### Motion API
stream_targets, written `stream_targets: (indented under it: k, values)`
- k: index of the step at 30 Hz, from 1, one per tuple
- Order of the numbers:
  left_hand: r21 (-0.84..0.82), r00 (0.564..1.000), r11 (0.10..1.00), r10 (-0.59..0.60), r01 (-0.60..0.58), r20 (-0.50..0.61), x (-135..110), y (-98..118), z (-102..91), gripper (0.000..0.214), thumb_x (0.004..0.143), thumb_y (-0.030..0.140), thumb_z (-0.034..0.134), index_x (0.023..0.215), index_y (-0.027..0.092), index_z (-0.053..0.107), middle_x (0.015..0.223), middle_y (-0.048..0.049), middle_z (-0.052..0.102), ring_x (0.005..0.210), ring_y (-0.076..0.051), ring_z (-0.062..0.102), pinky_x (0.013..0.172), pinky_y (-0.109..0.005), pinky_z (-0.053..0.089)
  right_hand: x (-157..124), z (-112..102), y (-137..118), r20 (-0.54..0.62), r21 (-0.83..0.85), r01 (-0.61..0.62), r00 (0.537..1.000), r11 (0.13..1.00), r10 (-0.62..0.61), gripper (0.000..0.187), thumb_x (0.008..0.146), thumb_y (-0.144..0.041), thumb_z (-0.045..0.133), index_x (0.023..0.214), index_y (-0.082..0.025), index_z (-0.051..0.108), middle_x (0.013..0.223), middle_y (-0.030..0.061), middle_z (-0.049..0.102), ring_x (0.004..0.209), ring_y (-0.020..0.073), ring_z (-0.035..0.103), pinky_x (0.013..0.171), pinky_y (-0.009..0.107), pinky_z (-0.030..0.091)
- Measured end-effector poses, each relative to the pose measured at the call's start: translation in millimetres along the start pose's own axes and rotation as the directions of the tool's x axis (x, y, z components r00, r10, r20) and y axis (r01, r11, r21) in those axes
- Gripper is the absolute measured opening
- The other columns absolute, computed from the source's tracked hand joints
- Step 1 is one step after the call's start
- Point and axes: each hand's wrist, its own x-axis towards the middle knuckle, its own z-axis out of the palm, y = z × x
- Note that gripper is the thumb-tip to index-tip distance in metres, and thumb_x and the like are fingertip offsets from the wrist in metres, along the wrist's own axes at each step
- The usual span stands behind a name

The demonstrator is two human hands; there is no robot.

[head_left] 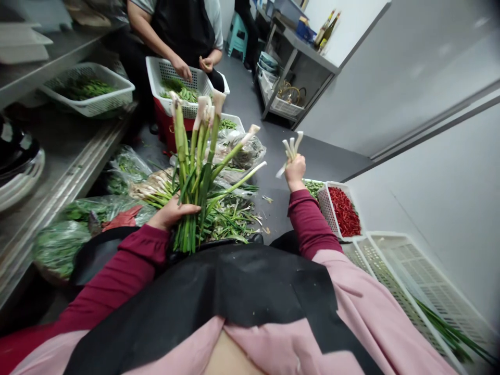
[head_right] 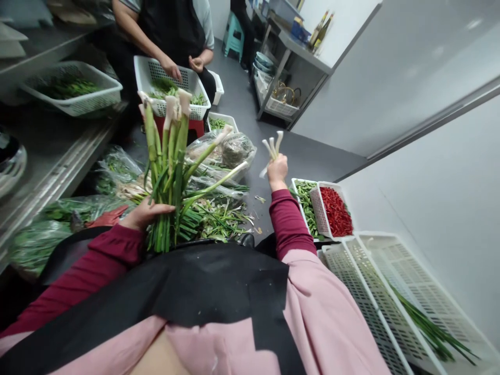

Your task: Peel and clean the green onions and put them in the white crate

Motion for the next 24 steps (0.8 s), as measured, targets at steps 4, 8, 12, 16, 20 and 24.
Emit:
stream_targets:
  k: [4,8,12,16,20,24]
  values:
    - [-0.092,0.995,0.994,-0.068,0.061,-0.073,-2.9,2.7,-0.4,0.032,0.041,0.024,0.078,0.069,0.015,0.066,0.058,-0.0026,0.066,0.05,-0.019,0.06,0.047,-0.029,0.053,-12.4,16.2,20.2,0.182,0.067,-0.067,0.982,0.996,0.054,0.022,0.083,-0.025,0.056,0.082,-0.004,0.062,0.072,0.012,0.061,0.061,0.0122,0.051,0.062,0.026,0.039]
    - [-0.164,0.991,0.982,-0.112,0.098,-0.079,-0.9,2.0,4.0,0.027,0.041,0.023,0.077,0.065,0.014,0.066,0.053,-0.0021,0.065,0.046,-0.019,0.059,0.046,-0.03,0.053,-65.3,37.4,5.3,0.562,0.401,-0.241,0.827,0.884,-0.029,0.034,0.071,-0.041,0.067,0.085,-0.01,0.063,0.046,-0.0059,0.046,0.04,0.0067,0.038,0.045,0.021,0.032]
    - [-0.231,0.991,0.963,-0.132,0.136,0.034,2.0,-3.8,14.0,0.026,0.045,0.02,0.075,0.068,0.013,0.067,0.053,-0.0036,0.066,0.044,-0.02,0.06,0.048,-0.033,0.054,-98.6,32.1,-33.7,0.599,0.742,-0.456,0.78,0.491,-0.181,0.056,0.067,-0.051,0.068,0.108,-0.014,0.058,0.047,-0.011,0.037,0.038,0.0048,0.032,0.042,0.02,0.031]
    - [-0.29,0.966,0.929,-0.184,0.231,0.181,-2.1,-7.0,31.4,0.032,0.048,0.016,0.07,0.08,0.012,0.07,0.063,-0.0076,0.071,0.058,-0.025,0.067,0.056,-0.036,0.056,-105.7,21.8,-74.4,0.67,0.739,-0.616,0.626,0.274,-0.4,0.043,0.066,-0.053,0.07,0.083,-0.015,0.059,0.052,-0.0074,0.042,0.042,0.005,0.037,0.044,0.02,0.036]
    - [-0.318,0.944,0.913,-0.166,0.257,0.287,-3.2,-8.3,41.6,0.04,0.05,0.016,0.067,0.09,0.012,0.071,0.078,-0.0097,0.074,0.073,-0.028,0.069,0.062,-0.037,0.056,-92.0,15.2,-78.9,0.55,0.833,-0.49,0.788,0.259,-0.276,0.039,0.071,-0.053,0.064,0.072,-0.016,0.054,0.064,-0.0002,0.055,0.055,0.0096,0.054,0.054,0.023,0.046]
    - [-0.32,0.958,0.933,-0.074,0.165,0.278,5.7,-10.6,36.8,0.042,0.047,0.016,0.069,0.089,0.013,0.071,0.091,-0.0103,0.072,0.081,-0.027,0.067,0.062,-0.033,0.055,-60.5,-1.9,-57.0,0.203,0.883,-0.167,0.979,0.439,-0.036,0.035,0.083,-0.048,0.046,0.096,-0.018,0.059,0.078,0.0026,0.061,0.064,0.0098,0.058,0.061,0.023,0.047]
